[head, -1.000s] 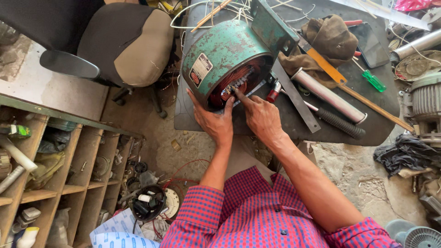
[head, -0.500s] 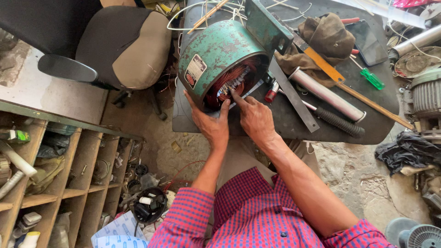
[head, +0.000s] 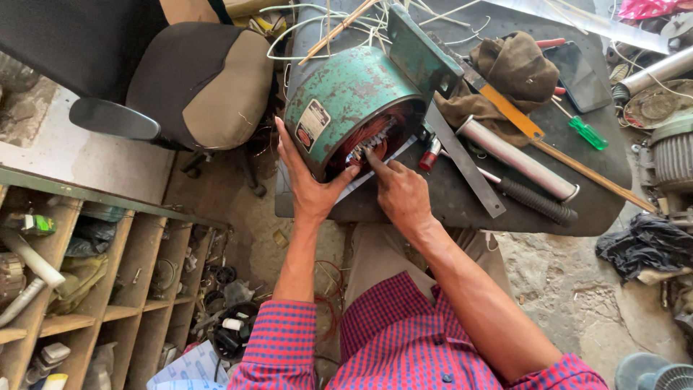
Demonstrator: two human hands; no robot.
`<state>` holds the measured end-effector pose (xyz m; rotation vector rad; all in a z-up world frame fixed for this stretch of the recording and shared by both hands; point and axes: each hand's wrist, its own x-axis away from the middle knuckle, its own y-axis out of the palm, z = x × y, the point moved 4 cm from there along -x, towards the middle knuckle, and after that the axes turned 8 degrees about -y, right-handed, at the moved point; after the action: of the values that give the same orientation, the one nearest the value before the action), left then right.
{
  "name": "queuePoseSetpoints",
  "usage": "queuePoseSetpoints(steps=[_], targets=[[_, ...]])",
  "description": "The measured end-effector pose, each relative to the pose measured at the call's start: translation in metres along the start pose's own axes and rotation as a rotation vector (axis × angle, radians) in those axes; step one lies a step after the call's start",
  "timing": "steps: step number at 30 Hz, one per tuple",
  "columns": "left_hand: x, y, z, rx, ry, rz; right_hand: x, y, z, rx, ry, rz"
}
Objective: The person works on a disassembled electric motor stator on a workbench. They use wooden sticks to adjust the copper windings, then use a hammer to tap the windings into place. The person also uses a metal bar and a cylindrical tool to press and align the windings inside the stator.
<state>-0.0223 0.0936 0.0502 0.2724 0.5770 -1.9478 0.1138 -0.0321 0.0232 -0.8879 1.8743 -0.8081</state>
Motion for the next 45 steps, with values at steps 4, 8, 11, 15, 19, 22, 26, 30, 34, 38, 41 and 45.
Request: queuePoseSetpoints(steps=[4,8,11,15,19,22,26,30,34,38,41,45], targets=[[0.002,0.003,0.006,-0.028,-0.004,0.029,0.002,0.004,0.002,-0.054,0.015,0.06],[0.008,0.012,0.013,-0.039,-0.029,0.072,-0.006,-0.001,0.007,-0.003,-0.016,0.005],[0.01,0.022,0.021,-0.095,-0.018,0.161,-0.015,-0.014,0.017,-0.071,-0.087,0.01],[0.013,0.025,0.028,-0.122,0.015,0.19,-0.017,-0.027,0.017,-0.149,-0.138,0.044],[0.015,0.023,0.027,-0.093,-0.022,0.172,-0.016,-0.028,0.013,-0.183,-0.046,0.024],[0.015,0.024,0.027,-0.108,-0.002,0.189,-0.013,-0.033,0.008,-0.184,-0.09,0.052],[0.015,0.025,0.027,-0.083,-0.01,0.192,-0.007,-0.047,0.008,-0.249,-0.063,0.089],[0.017,0.024,0.027,-0.079,0.001,0.192,-0.008,-0.052,0.011,-0.223,-0.033,0.07],[0.016,0.024,0.027,-0.057,-0.026,0.186,-0.016,-0.05,0.011,-0.162,-0.102,0.073],[0.016,0.025,0.025,-0.058,-0.026,0.183,-0.016,-0.043,0.014,-0.115,-0.09,0.049],[0.015,0.025,0.024,-0.069,-0.027,0.184,-0.013,-0.04,0.015,-0.076,-0.101,0.038],[0.015,0.026,0.024,-0.053,-0.033,0.176,-0.013,-0.039,0.016,-0.072,-0.109,0.052]])
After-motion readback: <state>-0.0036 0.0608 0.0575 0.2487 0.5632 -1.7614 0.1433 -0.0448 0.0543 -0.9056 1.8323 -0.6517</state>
